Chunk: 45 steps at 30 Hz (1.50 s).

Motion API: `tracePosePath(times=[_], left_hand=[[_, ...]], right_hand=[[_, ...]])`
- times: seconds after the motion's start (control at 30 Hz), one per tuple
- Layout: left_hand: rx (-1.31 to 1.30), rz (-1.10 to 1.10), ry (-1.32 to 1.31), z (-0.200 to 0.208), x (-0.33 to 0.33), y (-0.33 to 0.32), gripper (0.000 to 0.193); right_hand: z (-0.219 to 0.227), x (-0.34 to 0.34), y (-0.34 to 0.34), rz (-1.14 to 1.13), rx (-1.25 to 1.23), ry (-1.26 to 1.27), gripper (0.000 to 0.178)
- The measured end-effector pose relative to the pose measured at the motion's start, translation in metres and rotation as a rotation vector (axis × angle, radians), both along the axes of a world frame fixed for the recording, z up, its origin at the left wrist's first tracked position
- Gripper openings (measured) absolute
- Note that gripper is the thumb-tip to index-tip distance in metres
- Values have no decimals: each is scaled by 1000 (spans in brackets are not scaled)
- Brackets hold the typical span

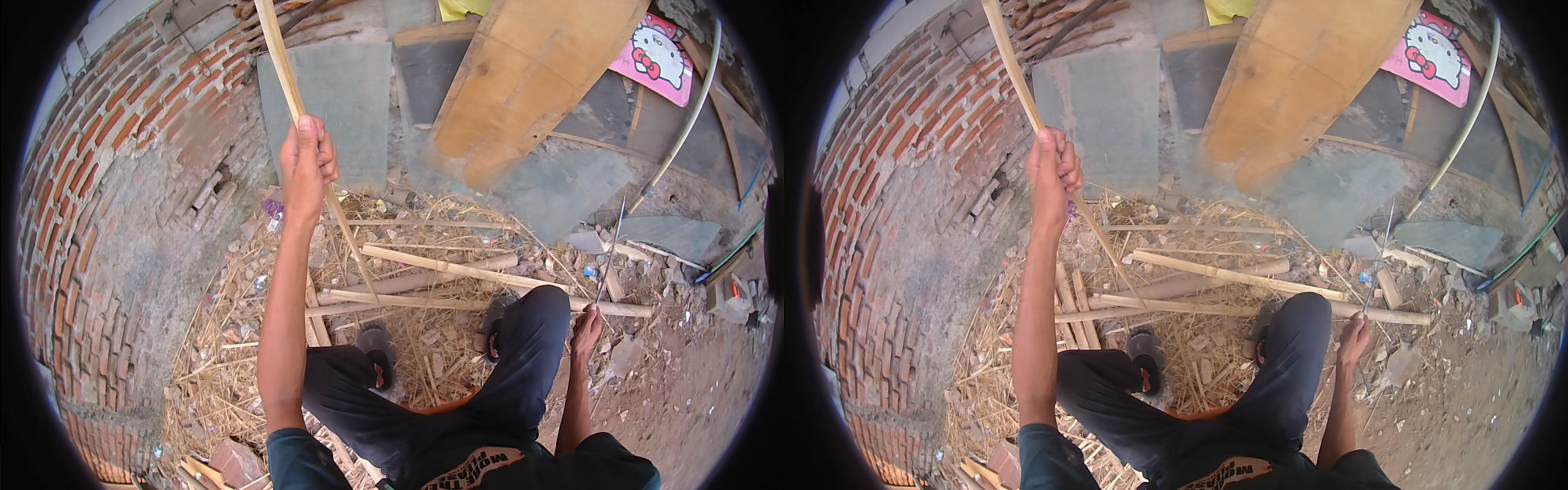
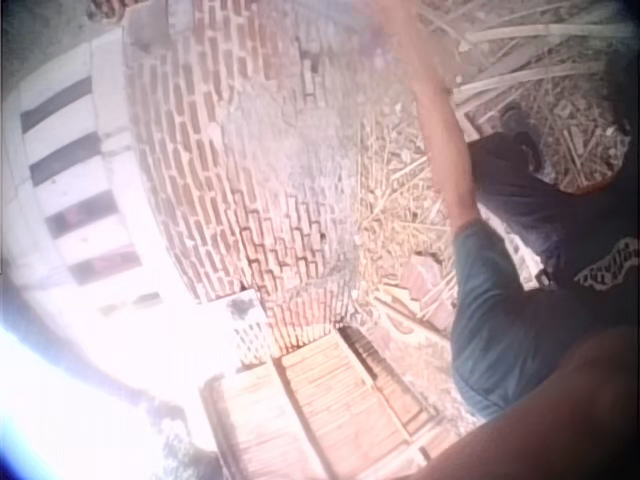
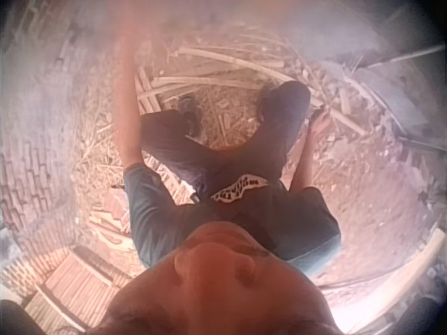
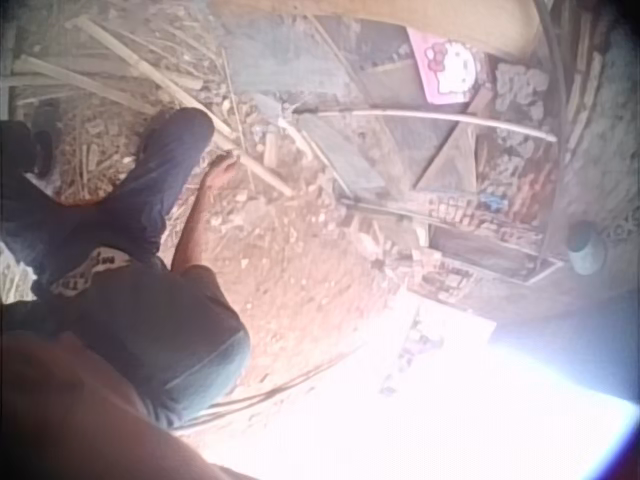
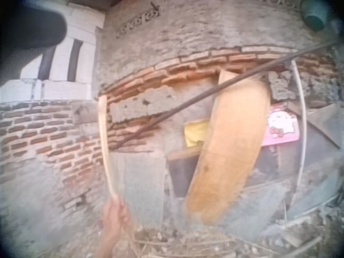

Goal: The person sits on the ground and uses a large knife to shave and shape a long wooden stick. They repeatedly scrape the blade along the wood to remove thin layers, rotating the stick to work on different sides.

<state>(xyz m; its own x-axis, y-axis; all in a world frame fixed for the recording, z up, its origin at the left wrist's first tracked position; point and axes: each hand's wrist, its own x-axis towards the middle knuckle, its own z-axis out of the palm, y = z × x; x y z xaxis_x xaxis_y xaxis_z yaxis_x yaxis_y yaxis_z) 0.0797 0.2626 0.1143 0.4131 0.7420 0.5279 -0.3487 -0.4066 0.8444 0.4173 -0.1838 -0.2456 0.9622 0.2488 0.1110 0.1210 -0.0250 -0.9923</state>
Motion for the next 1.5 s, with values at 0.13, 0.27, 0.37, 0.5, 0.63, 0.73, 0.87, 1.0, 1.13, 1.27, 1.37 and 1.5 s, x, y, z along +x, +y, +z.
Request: tracePosePath(times=[0.13,0.27,0.37,0.5,0.63,0.73,0.87,1.0,1.13,1.27,1.37,1.5], left_hand=[[104,137,289,37,-15,-11,44],[117,147,687,24,-40,-47,51],[225,142,915,-8,-55,-71,48],[172,84,1087,-41,-65,-124,46],[92,30,1019,-57,-76,-174,44],[35,-34,959,-76,-84,-196,43],[-251,-126,885,-104,-99,-210,43],[-453,-153,773,-134,-108,-216,41],[-646,-247,682,-130,-97,-223,41],[-747,-279,706,-128,-100,-223,44],[-801,-276,690,-133,-102,-225,43],[-689,-244,623,-144,-98,-228,43]], right_hand=[[94,3,23,71,116,-92,41],[174,-24,45,231,170,-164,43],[211,-42,64,290,87,-319,39],[243,-57,98,357,-106,-648,31],[260,-85,138,508,-280,-842,38],[249,-95,162,613,-351,-968,43],[239,-92,177,694,-448,-1063,45],[235,-92,187,727,-475,-1071,46],[236,-105,194,751,-459,-1238,48],[236,-100,199,778,-583,-1121,48],[234,-110,194,769,-625,-1125,47],[229,-123,196,765,-446,-1174,46]])
